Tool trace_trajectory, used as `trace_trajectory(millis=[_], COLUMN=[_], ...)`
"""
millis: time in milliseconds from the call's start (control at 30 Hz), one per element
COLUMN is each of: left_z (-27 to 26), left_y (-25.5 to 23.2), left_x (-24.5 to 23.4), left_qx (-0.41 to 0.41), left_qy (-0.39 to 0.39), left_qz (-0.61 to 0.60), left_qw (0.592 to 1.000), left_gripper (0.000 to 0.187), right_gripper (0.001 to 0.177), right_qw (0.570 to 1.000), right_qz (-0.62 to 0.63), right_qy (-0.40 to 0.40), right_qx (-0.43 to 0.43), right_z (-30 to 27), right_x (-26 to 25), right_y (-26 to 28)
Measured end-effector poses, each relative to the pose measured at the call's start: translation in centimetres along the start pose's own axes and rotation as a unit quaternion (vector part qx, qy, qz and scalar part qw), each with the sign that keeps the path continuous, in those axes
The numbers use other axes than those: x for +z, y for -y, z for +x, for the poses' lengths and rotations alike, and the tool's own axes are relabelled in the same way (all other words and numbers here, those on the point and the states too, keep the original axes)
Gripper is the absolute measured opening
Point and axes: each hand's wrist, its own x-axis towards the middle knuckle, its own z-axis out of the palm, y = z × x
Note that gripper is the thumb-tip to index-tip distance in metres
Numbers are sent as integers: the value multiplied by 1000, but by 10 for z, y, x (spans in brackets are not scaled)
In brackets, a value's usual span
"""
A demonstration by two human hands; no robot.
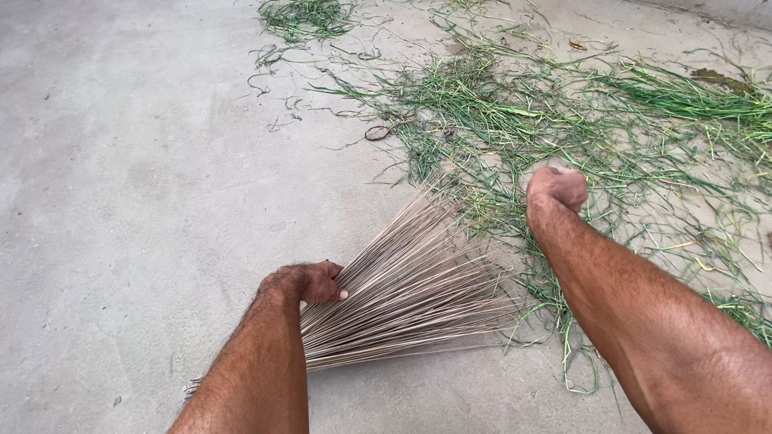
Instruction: The person sweeps loose grass off a concrete floor using a handheld bundle of thin sticks, then ties the bundle together with a pink string.
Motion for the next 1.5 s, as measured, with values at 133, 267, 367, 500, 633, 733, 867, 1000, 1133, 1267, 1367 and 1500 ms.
trace_trajectory(millis=[133, 267, 367, 500, 633, 733, 867, 1000, 1133, 1267, 1367, 1500], left_z=[2, 3, 1, -3, -5, -4, -3, -1, 4, 9, 14, 14], left_y=[1, 1, 2, 2, 0, -1, 1, 1, 2, 5, 6, 5], left_x=[1, 0, 0, -1, 0, 0, 0, 0, 1, 0, 0, 0], left_qx=[-5, -6, -10, -7, -9, -11, -13, -16, -12, -14, -18, -16], left_qy=[3, -5, -5, -3, -6, -10, -8, -4, -10, -4, 6, 11], left_qz=[-16, 0, -2, -4, 4, -1, 0, -5, -1, -16, -18, -24], left_qw=[1000, 1000, 1000, 1000, 1000, 1000, 1000, 1000, 1000, 1000, 1000, 1000], left_gripper=[67, 68, 68, 68, 68, 67, 67, 66, 68, 68, 68, 68], right_gripper=[23, 25, 27, 33, 45, 44, 32, 14, 1, 9, 3, 7], right_qw=[996, 988, 964, 928, 880, 842, 845, 868, 948, 980, 989, 983], right_qz=[-78, -146, -223, -256, -264, -259, -196, -64, -6, -33, -31, -38], right_qy=[-38, 37, 141, 255, 376, 466, 495, 490, 309, 147, 36, -95], right_qx=[8, -10, -39, -91, -121, -85, -47, -52, -69, -128, -140, -153], right_z=[12, 3, -14, -30, -51, -58, -45, -8, 8, 17, 22, 35], right_x=[-2, -13, -16, -18, -23, -31, -17, 9, 26, 12, 5, 11], right_y=[-20, -26, -31, -26, -16, -12, -31, -49, -48, -40, -39, -43])
